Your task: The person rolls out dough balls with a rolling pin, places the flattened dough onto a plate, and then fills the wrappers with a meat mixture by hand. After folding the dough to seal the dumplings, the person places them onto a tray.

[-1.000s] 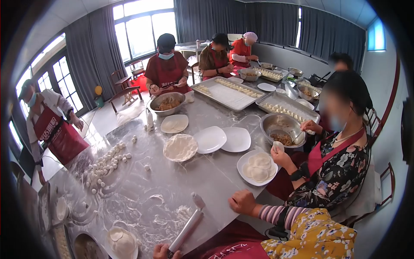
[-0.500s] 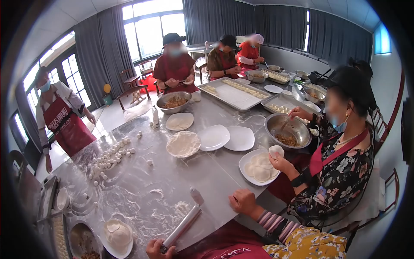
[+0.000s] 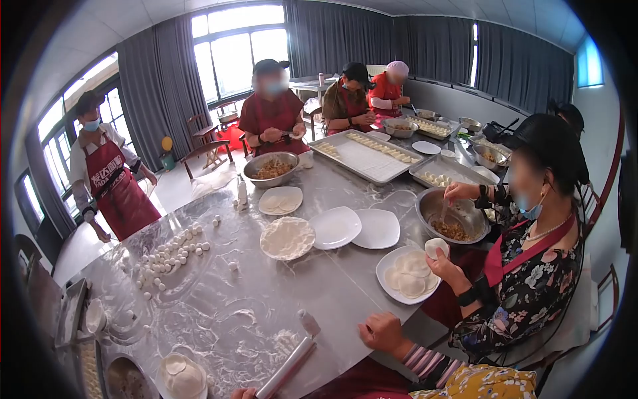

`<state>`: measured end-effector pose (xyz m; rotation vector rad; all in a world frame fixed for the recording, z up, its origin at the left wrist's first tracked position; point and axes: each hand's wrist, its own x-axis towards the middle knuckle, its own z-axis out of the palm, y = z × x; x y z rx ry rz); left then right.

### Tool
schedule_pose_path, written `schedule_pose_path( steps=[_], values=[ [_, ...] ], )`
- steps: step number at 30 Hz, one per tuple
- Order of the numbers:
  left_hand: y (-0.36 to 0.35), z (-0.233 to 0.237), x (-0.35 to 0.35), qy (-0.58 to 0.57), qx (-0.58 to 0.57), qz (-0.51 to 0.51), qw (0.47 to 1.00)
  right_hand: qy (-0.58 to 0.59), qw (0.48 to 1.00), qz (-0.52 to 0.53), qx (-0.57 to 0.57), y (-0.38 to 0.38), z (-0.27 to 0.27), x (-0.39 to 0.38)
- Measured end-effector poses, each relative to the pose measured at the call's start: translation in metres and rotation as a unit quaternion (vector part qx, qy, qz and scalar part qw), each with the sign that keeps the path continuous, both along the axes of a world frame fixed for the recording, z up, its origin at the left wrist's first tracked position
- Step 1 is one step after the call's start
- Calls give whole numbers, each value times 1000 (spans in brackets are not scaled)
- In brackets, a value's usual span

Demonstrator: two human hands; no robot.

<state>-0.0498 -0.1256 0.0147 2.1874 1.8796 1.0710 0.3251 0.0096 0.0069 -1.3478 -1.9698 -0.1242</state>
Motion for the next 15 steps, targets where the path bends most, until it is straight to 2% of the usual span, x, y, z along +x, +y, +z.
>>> schedule_pose_path(
  steps=[15],
  values=[
    [5, -7, 0, -20, -9, 1, 1000, 3, 1000, -12, 22, 2, -13, -4]
  ],
)
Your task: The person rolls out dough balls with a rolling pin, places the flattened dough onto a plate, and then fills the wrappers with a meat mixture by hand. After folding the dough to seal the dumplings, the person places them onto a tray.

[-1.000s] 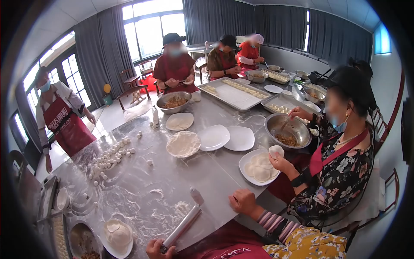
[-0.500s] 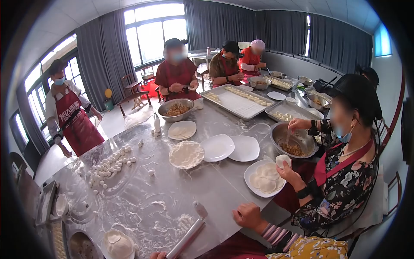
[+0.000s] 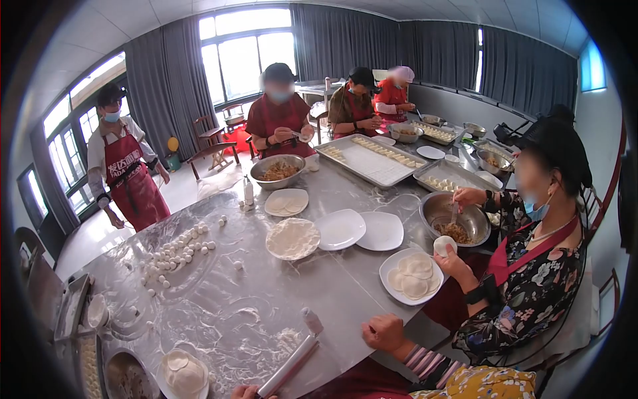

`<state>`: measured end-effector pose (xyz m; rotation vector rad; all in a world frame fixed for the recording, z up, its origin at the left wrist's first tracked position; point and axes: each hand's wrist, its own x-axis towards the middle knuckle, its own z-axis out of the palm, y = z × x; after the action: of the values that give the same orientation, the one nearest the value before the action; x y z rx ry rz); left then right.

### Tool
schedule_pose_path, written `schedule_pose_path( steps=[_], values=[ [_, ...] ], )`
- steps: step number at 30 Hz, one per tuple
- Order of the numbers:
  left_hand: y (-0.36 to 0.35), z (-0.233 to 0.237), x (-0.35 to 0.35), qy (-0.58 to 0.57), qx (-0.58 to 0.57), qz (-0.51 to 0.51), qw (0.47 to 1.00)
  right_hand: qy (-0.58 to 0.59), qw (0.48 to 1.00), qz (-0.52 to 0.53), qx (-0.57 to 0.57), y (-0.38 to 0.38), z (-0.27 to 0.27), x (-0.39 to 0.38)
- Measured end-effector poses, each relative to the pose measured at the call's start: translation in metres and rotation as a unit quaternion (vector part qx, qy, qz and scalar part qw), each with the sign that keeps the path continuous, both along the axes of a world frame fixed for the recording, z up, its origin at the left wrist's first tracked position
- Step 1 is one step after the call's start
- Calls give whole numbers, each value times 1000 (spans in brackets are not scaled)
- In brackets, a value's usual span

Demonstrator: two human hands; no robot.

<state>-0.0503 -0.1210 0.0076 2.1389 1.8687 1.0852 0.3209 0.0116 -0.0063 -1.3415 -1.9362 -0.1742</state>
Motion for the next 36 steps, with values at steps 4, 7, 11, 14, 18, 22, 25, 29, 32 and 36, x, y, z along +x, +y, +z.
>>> schedule_pose_path(
  steps=[4, 7, 11, 14, 18, 22, 25, 29, 32, 36],
  values=[
    [4, -3, -1, 2, 20, -4, 1000, 7, 1000, 2, 7, 2, -5, -2],
    [4, -8, -4, -1, 17, -11, 1000, 9, 1000, 4, 5, 4, -12, -2],
    [4, -10, -4, -6, 11, -1, 1000, 16, 1000, 5, 1, 2, -12, -4],
    [4, -10, -4, -8, 8, 0, 1000, 12, 1000, -3, 4, 2, -15, -5],
    [4, -12, -4, -13, 2, -2, 1000, 12, 1000, 1, -4, 0, -13, -5],
    [4, -12, -6, -13, -3, -2, 1000, 13, 1000, -5, 1, 3, -18, -8],
    [3, -10, -3, -35, -17, 4, 999, 5, 1000, -6, -3, 0, -14, -7],
    [3, -6, -5, -19, -15, -5, 1000, 0, 1000, -13, -5, 2, -12, -7],
    [2, -6, -3, -23, -14, -6, 1000, 3, 1000, -9, 0, 2, -10, -6],
    [3, -4, 1, -34, -13, 5, 999, 6, 1000, -8, -6, 2, -11, -4]
  ],
)
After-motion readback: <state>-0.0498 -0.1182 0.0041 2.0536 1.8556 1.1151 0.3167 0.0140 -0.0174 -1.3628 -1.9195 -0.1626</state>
